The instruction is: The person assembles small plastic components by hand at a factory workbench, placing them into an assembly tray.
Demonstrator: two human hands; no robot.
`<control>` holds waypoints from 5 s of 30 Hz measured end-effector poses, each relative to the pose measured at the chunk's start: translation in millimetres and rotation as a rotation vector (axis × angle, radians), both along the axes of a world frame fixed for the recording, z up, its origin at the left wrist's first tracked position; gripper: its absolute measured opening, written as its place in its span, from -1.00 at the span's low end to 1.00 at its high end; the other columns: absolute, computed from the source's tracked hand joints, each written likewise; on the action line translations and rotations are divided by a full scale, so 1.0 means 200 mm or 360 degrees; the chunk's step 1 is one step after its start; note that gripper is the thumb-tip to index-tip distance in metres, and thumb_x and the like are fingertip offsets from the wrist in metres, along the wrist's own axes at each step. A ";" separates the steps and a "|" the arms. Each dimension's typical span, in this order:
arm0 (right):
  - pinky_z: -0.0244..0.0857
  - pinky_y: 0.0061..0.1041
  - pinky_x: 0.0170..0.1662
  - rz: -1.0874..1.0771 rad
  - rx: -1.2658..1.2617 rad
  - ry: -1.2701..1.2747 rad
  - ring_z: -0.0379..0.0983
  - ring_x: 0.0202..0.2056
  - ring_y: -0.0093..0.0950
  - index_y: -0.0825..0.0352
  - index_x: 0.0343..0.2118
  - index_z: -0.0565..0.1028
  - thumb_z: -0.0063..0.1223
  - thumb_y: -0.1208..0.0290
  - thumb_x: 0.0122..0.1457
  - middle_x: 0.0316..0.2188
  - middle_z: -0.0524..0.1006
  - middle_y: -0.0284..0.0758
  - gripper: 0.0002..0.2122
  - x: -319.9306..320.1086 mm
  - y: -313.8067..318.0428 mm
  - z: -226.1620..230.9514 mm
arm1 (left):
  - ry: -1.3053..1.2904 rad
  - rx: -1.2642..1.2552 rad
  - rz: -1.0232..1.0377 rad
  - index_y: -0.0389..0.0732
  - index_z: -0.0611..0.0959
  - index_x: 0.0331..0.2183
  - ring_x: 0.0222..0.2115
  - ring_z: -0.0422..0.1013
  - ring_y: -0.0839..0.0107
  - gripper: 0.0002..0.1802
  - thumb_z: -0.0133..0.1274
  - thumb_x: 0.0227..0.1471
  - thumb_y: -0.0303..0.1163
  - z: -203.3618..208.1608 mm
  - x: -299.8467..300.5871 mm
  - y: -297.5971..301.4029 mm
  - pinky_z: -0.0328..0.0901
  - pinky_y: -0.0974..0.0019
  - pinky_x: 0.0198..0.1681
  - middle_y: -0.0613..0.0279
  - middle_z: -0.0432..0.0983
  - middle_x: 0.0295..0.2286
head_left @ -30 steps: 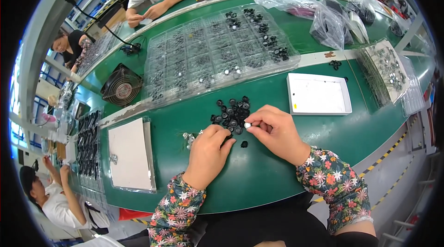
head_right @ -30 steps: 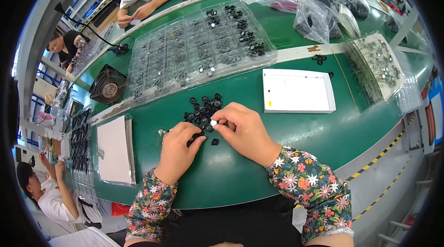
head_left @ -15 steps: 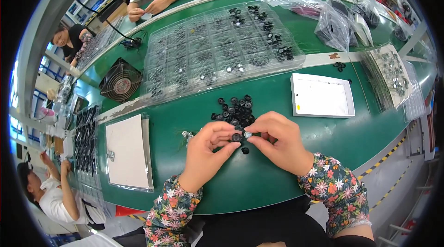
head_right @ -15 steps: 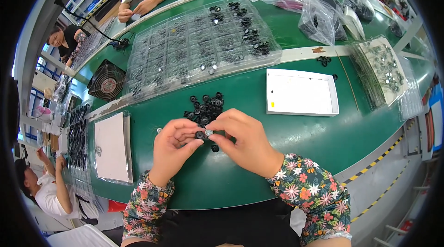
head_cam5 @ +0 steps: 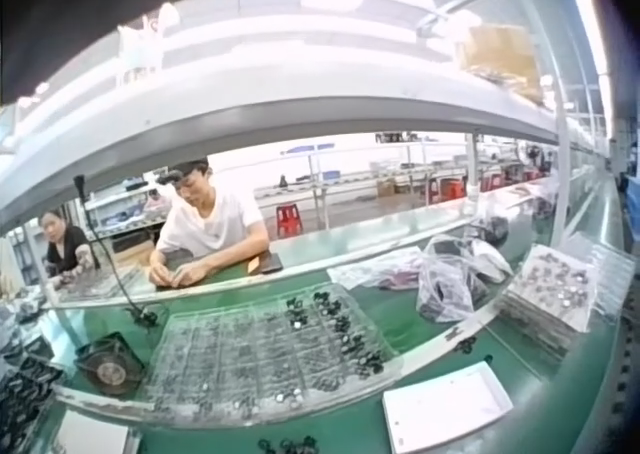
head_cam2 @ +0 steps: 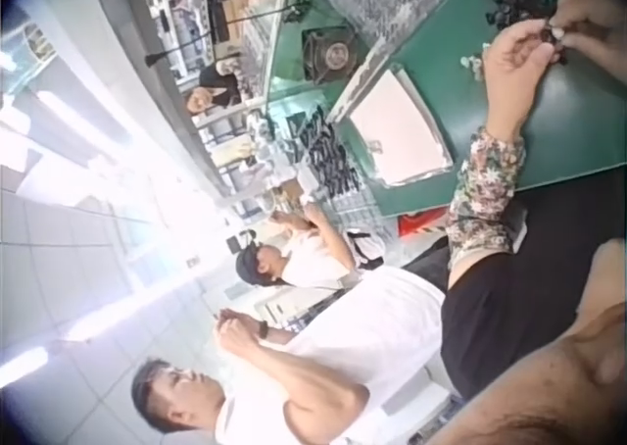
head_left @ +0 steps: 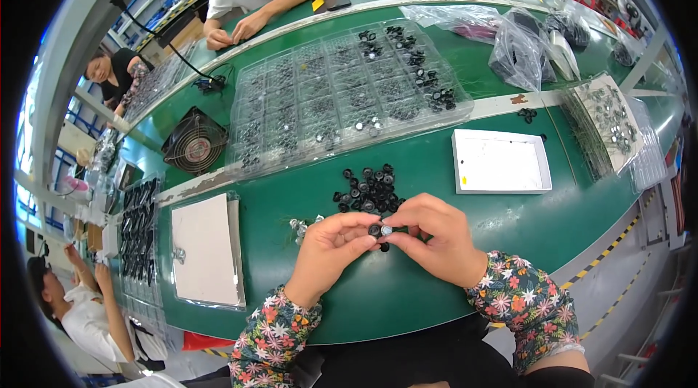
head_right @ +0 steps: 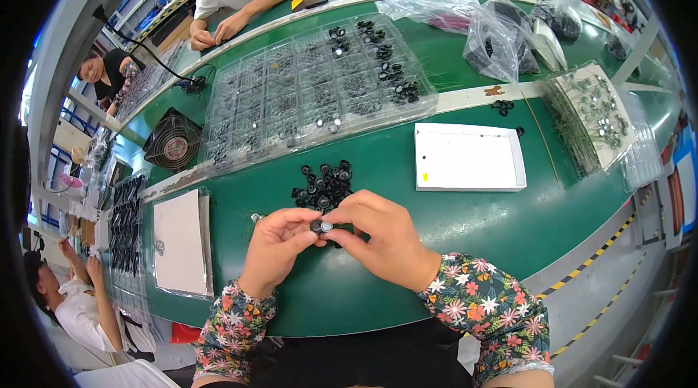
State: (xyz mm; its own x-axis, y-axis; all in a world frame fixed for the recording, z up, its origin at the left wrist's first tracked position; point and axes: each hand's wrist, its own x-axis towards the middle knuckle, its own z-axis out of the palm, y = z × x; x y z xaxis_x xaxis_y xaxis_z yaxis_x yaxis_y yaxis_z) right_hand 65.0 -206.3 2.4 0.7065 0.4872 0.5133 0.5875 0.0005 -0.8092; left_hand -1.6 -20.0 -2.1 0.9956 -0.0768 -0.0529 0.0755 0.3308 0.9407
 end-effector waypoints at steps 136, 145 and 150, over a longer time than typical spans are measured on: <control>0.23 -0.35 -0.40 -0.0346 -0.0445 -0.0359 0.34 -0.52 -0.30 0.31 -0.58 0.38 0.13 0.58 -0.19 -0.56 0.34 -0.33 -0.87 -0.04 0.08 -0.02 | -0.0012 0.0487 0.0457 -0.32 0.65 -0.36 -0.49 0.43 0.69 -0.88 0.07 -0.02 -0.63 -0.08 -0.01 -0.13 0.32 0.59 -0.45 0.33 0.56 -0.48; 0.28 -0.44 -0.47 -0.0286 -0.0416 -0.0132 0.40 -0.49 -0.30 0.40 -0.58 0.41 0.12 0.66 -0.18 -0.54 0.42 -0.25 -0.89 -0.03 0.09 -0.03 | -0.0030 0.0562 0.0383 -0.34 0.63 -0.32 -0.45 0.46 0.64 -0.84 0.06 -0.02 -0.64 -0.03 0.02 -0.11 0.37 0.57 -0.39 0.28 0.56 -0.45; 0.32 -0.50 -0.38 -0.0152 -0.0301 0.0155 0.44 -0.46 -0.36 0.42 -0.55 0.43 0.13 0.66 -0.14 -0.52 0.48 -0.24 -0.91 -0.01 0.07 -0.04 | 0.0029 0.0340 0.0297 -0.35 0.62 -0.24 -0.38 0.51 0.53 -0.77 0.04 -0.02 -0.65 0.01 0.00 -0.08 0.42 0.51 -0.27 0.21 0.56 -0.40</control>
State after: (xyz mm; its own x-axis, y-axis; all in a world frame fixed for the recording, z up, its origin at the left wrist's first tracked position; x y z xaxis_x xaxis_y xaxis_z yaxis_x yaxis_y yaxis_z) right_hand 63.9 -192.3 -6.0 0.7958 0.4967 0.3463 0.4969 -0.2087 -0.8424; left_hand -1.1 -35.8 0.4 0.9903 0.1226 -0.0660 0.0492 0.1351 0.9896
